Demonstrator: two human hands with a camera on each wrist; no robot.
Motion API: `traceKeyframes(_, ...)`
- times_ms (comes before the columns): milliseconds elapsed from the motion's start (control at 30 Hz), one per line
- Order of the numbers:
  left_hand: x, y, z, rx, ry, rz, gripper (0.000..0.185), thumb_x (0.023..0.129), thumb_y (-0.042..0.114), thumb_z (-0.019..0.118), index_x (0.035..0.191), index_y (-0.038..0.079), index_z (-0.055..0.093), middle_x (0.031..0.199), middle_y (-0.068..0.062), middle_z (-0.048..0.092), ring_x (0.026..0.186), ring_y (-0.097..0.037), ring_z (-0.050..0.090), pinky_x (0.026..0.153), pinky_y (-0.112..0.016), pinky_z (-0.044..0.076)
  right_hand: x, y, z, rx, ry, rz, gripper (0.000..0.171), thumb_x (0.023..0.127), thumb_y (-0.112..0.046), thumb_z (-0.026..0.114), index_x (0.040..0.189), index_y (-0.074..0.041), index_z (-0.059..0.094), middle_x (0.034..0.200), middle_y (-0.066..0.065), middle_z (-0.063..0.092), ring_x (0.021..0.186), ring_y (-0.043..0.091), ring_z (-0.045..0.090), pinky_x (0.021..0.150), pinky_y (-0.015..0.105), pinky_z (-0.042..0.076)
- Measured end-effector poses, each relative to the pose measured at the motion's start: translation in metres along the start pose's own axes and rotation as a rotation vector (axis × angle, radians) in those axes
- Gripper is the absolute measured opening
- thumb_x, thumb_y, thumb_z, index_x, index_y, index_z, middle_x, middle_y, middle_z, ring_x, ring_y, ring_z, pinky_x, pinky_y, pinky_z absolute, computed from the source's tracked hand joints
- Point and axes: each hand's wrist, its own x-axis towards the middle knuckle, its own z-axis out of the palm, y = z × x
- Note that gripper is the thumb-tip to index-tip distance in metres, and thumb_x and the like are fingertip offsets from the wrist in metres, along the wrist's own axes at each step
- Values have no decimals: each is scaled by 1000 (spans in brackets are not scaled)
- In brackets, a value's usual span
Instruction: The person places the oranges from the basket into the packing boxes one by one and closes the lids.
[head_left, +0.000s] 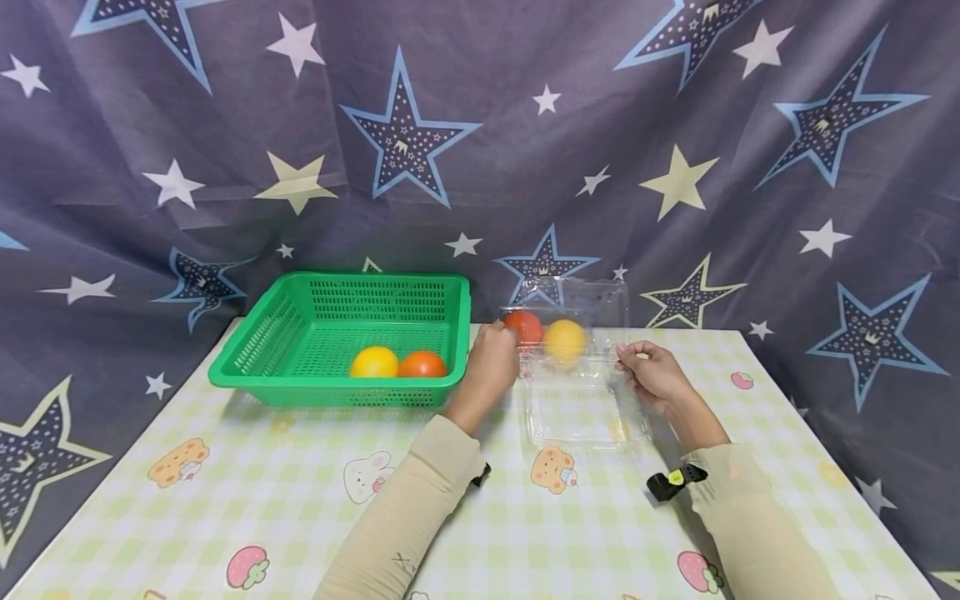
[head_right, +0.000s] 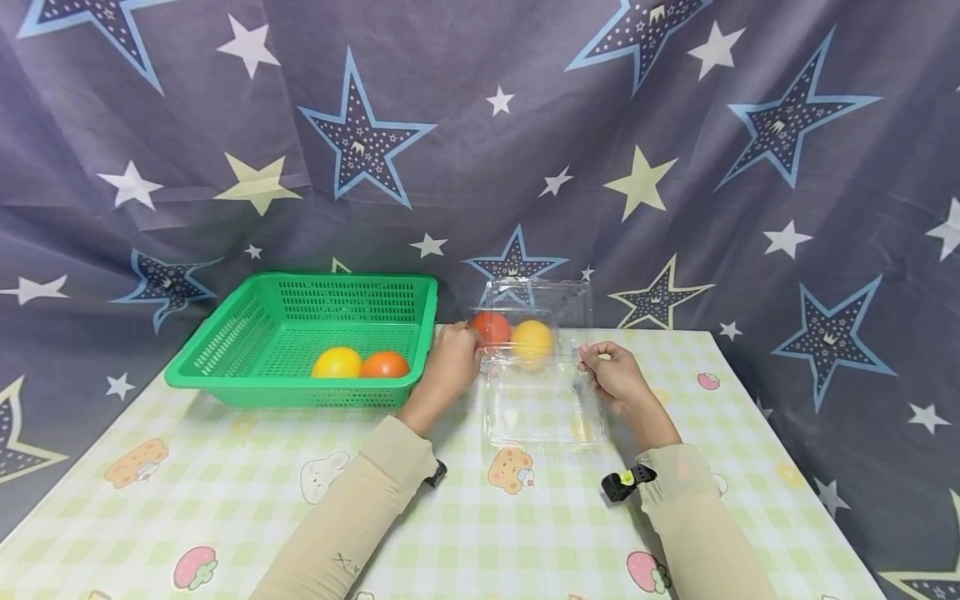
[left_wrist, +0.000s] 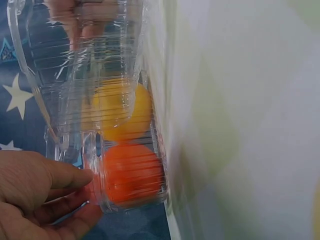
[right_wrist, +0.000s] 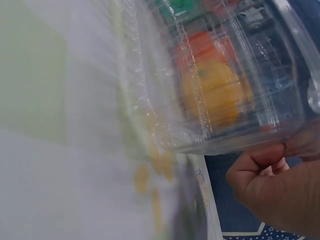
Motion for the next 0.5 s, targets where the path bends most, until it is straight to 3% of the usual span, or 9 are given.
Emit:
traceKeyframes(233,-3,5,-5,17,7,-47,13,84,-8,67,91,-2,77,94,-17,69,88,-34,66,79,-44,59,1,0,-1,-16,5,9,19,108,-24,53,108,-6,46,88,-1,61,70,7,51,56,21,41)
traceKeyframes(500,-3,13,-27,43,58,-83,9,80,-4,70,87,-3,75,88,-16,65,84,-34,65,78,-43,58,3,0,0,-9,-4,0,18,108,-22,52,107,-5,45,90,1,62,69,7,52,55,21,40)
